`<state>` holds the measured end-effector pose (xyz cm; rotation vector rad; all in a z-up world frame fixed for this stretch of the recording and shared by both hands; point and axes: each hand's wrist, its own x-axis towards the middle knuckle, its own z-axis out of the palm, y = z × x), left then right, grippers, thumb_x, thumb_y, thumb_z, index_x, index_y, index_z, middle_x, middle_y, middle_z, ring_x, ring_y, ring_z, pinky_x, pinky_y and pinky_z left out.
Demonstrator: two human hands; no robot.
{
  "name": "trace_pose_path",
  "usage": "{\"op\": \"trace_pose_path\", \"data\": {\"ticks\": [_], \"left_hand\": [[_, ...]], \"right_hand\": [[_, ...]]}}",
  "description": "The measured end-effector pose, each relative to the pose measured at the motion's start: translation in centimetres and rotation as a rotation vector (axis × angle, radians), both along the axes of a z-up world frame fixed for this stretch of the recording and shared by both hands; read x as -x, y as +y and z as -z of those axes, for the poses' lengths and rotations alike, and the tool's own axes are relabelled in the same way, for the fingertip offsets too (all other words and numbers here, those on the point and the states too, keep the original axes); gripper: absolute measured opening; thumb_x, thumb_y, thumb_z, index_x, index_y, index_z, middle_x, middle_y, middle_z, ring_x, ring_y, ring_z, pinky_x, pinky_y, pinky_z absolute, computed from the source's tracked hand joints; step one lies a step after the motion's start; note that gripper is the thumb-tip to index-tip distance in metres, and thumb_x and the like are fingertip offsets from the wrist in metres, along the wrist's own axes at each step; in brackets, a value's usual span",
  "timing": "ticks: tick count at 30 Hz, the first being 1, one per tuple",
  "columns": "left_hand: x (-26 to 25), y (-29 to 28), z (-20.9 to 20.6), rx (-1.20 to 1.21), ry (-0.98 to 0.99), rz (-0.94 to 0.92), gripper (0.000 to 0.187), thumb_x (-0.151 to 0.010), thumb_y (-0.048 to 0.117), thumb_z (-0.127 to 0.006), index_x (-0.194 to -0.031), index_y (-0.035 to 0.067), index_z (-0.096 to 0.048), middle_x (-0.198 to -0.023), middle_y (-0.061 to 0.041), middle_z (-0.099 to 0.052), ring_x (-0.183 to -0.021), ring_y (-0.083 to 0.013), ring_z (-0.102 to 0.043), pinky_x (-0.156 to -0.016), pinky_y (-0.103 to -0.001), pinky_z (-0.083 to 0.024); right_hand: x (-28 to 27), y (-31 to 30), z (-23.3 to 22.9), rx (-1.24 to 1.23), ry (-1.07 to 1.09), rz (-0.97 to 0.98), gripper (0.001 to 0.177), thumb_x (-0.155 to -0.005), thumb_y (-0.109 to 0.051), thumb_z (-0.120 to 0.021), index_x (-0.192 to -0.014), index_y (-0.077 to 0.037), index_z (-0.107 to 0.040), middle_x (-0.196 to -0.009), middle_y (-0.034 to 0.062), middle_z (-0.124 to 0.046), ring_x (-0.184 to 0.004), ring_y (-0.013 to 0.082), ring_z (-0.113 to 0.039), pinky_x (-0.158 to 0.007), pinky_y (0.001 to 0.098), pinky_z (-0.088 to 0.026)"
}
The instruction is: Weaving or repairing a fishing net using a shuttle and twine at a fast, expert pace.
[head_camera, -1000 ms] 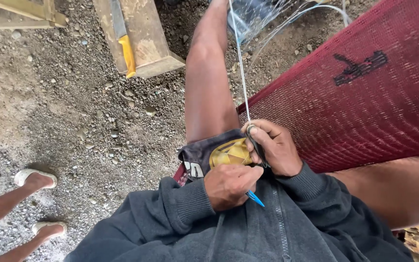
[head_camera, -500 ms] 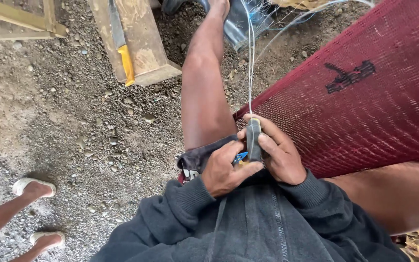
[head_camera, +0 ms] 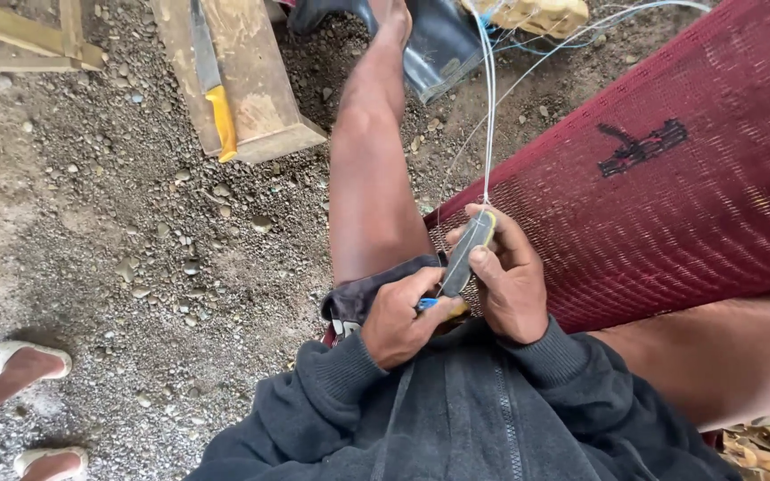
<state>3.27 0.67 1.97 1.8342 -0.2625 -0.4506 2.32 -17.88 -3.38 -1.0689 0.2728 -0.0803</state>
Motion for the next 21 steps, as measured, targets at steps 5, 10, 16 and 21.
{"op": "trace_pose_path", "data": {"ticks": [5,10,16,21], "left_hand": [[1.1,0.5,2.3,-0.055,-0.086,0.035,0.018,-0.115,0.025,-0.079,-0.117,0.007,-0.079,-0.089,-0.021,-0.078,-0.091,-0.0516,-0.081,-0.067,-0.053,-0.066],[0.2,1.3,1.4,0.053,-0.003,-0.002,0.028,-0.118,0.023,-0.071,-0.137,0.005,-0.082,-0.1,-0.022,-0.086,-0.099,-0.0477,-0.085,-0.083,-0.058,-0.071],[-1.8,1.1,1.5,0.193,-0.058,-0.152,0.03,-0.119,0.026,-0.07,-0.137,0.01,-0.087,-0.112,-0.018,-0.087,-0.112,-0.0324,-0.083,-0.099,-0.051,-0.068],[-3.4,1.4,3.4,0.369,0.171,-0.337,0.031,-0.119,0.015,-0.064,-0.132,-0.004,-0.084,-0.096,-0.012,-0.08,-0.06,-0.0053,-0.064,-0.054,-0.024,-0.06]], "right_hand": [[1.1,-0.5,1.1,0.043,0.016,-0.143,0.058,-0.102,-0.016,-0.085,-0.152,0.012,-0.072,-0.113,0.0317,-0.088,-0.096,0.0298,-0.089,-0.082,0.0426,-0.074],[0.7,-0.7,0.5,0.168,-0.001,-0.061,0.057,-0.112,-0.024,-0.074,-0.158,0.009,-0.069,-0.121,0.0335,-0.086,-0.104,0.0342,-0.086,-0.084,0.0511,-0.074],[-1.4,-0.9,0.1,0.068,-0.093,-0.144,0.06,-0.125,-0.031,-0.05,-0.175,0.002,-0.046,-0.119,0.0314,-0.081,-0.094,0.0322,-0.088,-0.065,0.0406,-0.074],[-1.5,-0.8,-0.9,-0.023,-0.064,-0.216,0.062,-0.126,-0.035,-0.04,-0.174,0.005,-0.044,-0.096,0.0259,-0.074,-0.054,0.0237,-0.079,-0.044,0.0314,-0.057]]}}
